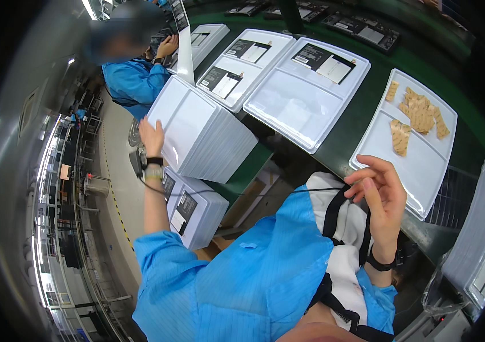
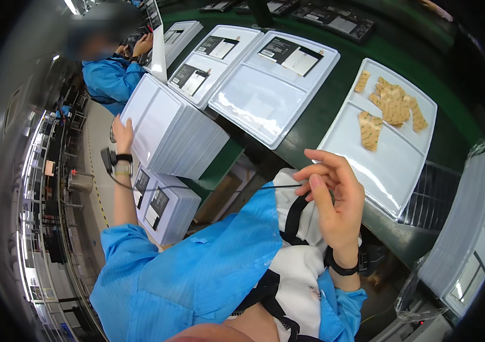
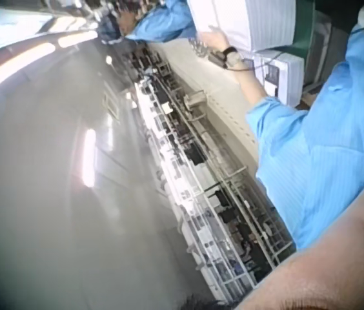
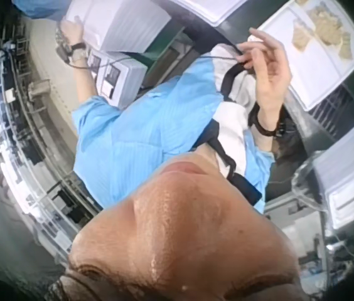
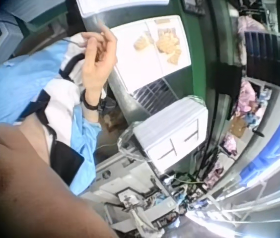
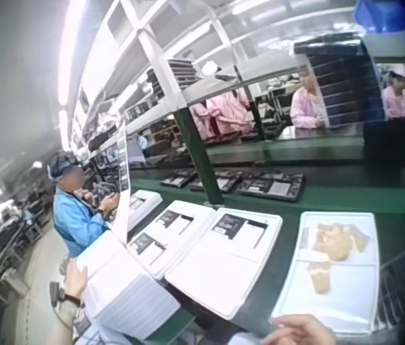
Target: Applying adhesive strips to battery components and scanning them on a production line.
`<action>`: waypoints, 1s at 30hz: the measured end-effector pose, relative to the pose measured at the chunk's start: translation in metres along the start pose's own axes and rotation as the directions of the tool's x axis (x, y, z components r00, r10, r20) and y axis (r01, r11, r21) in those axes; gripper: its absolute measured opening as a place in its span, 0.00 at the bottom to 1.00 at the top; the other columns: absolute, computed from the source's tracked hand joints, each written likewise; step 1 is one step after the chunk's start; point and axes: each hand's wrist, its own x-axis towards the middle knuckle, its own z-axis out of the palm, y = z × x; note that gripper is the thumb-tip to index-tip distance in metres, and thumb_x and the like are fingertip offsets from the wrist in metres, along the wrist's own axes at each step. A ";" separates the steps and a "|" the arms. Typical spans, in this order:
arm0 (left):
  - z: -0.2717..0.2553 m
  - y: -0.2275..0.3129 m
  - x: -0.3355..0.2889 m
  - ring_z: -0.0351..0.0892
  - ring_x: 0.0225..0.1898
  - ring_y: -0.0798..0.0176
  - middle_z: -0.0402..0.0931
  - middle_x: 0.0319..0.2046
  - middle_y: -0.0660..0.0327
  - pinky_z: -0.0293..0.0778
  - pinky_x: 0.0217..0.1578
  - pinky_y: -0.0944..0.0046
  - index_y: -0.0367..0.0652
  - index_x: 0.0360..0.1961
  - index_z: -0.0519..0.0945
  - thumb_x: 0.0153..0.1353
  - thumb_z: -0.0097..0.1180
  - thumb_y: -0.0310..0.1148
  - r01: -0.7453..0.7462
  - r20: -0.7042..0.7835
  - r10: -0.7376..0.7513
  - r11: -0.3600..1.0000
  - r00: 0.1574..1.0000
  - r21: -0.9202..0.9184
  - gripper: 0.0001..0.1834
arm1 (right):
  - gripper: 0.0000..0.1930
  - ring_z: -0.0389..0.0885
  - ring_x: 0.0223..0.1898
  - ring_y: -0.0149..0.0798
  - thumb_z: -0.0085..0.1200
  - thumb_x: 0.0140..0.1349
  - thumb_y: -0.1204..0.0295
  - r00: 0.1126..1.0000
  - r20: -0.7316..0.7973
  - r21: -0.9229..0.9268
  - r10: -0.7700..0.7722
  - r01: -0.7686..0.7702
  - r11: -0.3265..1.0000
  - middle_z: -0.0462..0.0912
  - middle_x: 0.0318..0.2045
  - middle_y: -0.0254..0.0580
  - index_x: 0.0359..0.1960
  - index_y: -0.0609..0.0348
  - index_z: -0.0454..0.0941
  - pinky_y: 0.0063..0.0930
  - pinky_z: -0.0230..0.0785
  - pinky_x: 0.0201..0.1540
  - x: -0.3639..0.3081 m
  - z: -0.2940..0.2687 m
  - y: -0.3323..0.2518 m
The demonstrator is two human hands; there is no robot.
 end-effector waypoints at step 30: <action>0.060 0.218 0.064 0.74 0.63 0.42 0.77 0.62 0.47 0.68 0.64 0.48 0.38 0.59 0.78 0.65 0.61 0.28 -0.608 0.057 0.638 0.755 0.768 -0.246 0.21 | 0.12 0.86 0.31 0.31 0.57 0.69 0.75 0.972 0.228 -0.152 0.053 -0.019 0.988 0.89 0.34 0.41 0.52 0.62 0.81 0.23 0.77 0.36 0.014 -0.057 -0.017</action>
